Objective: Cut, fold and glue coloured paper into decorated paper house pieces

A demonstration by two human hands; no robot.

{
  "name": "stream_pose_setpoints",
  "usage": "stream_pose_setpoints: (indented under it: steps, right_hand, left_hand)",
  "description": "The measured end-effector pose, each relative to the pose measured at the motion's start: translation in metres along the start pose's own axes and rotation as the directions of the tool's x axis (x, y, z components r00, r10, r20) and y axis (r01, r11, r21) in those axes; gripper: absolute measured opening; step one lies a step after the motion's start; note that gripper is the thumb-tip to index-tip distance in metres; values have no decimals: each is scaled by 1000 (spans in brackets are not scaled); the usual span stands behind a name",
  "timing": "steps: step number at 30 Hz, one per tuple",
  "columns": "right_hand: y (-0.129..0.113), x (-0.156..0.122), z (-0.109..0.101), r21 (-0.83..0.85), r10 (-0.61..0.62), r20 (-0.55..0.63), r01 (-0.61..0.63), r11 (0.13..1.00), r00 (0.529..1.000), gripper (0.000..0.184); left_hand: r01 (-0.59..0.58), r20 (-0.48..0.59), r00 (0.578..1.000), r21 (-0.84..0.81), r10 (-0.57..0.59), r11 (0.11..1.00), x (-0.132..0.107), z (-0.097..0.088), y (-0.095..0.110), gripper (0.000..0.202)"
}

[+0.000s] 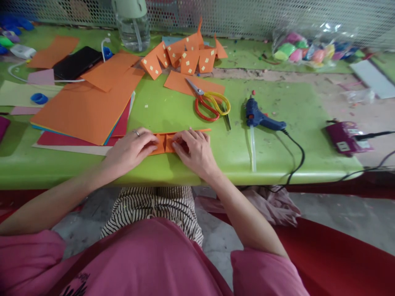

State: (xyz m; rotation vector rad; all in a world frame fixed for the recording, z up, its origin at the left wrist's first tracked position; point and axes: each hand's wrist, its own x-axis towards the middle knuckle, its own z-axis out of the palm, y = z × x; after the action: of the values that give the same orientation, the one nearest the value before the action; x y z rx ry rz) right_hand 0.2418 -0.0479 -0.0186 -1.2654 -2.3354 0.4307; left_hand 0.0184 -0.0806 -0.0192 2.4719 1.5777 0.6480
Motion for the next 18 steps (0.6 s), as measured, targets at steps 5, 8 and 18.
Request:
stream_pose_setpoints:
  steps: [5,8,18]
  right_hand:
    - [1,0,1,-31,-25,-12,25,999,1000,19]
    - [2,-1,1,-30,-30,-34,29,999,999,20]
    - [1,-13,-4,-152,-188,-38,180,972,981,23]
  left_hand:
    - [-120,-31,992,-5,119,993,-1,1,-3,23]
    - [-224,-39,974,31,225,974,-1,2,-7,25]
    - [-289,-7,957,91,290,953,-13,7,-11,31]
